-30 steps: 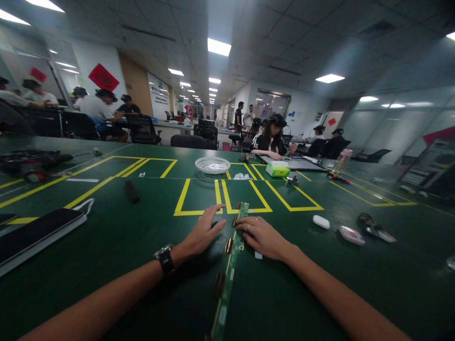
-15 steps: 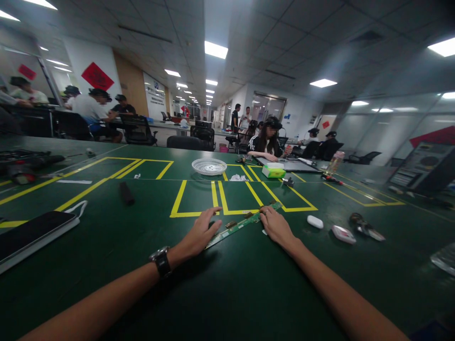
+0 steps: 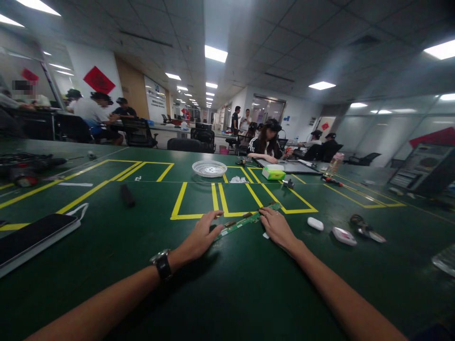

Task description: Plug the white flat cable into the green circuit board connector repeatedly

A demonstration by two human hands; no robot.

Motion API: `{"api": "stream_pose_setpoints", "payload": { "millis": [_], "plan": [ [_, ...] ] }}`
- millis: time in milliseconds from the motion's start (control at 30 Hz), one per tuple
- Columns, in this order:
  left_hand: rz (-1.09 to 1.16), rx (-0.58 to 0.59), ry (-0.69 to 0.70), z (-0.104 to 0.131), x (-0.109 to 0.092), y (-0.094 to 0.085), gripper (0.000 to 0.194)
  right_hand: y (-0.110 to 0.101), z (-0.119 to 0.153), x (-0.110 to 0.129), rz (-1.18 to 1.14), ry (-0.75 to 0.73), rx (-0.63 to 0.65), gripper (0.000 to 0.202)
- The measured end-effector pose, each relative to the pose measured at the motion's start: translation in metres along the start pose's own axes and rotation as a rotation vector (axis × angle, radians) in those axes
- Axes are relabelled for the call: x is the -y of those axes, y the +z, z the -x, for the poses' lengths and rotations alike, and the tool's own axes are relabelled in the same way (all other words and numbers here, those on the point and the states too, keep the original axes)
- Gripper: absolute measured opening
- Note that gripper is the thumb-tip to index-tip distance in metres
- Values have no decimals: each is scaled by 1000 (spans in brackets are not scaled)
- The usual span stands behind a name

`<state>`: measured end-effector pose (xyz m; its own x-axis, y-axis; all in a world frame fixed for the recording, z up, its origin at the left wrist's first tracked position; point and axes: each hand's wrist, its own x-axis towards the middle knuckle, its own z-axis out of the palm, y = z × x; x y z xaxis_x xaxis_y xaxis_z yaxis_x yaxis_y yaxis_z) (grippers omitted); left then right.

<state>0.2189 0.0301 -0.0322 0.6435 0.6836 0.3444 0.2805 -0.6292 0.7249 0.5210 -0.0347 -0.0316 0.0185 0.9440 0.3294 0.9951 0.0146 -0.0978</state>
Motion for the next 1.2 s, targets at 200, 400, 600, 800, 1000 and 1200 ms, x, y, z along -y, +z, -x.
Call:
{"api": "stream_pose_setpoints", "payload": {
  "millis": [200,400,600,800,1000,1200],
  "plan": [
    [-8,-25,30,-1,1,1,42,-15,1,5,-17,-36,106,40],
    [-49,-154,108,-2,2,2,31,-38,10,35,-204,-369,233,36],
    [-333,101,210,3,-1,6,33,-50,29,96,-401,-693,292,38],
    [-446,189,203,7,-7,6,41,-45,16,52,-209,-272,43,29],
    [-441,227,222,8,-10,3,54,-34,7,-7,14,31,185,28],
    [-428,224,228,8,-8,3,60,-37,9,19,-194,-149,215,28]
  ]
}}
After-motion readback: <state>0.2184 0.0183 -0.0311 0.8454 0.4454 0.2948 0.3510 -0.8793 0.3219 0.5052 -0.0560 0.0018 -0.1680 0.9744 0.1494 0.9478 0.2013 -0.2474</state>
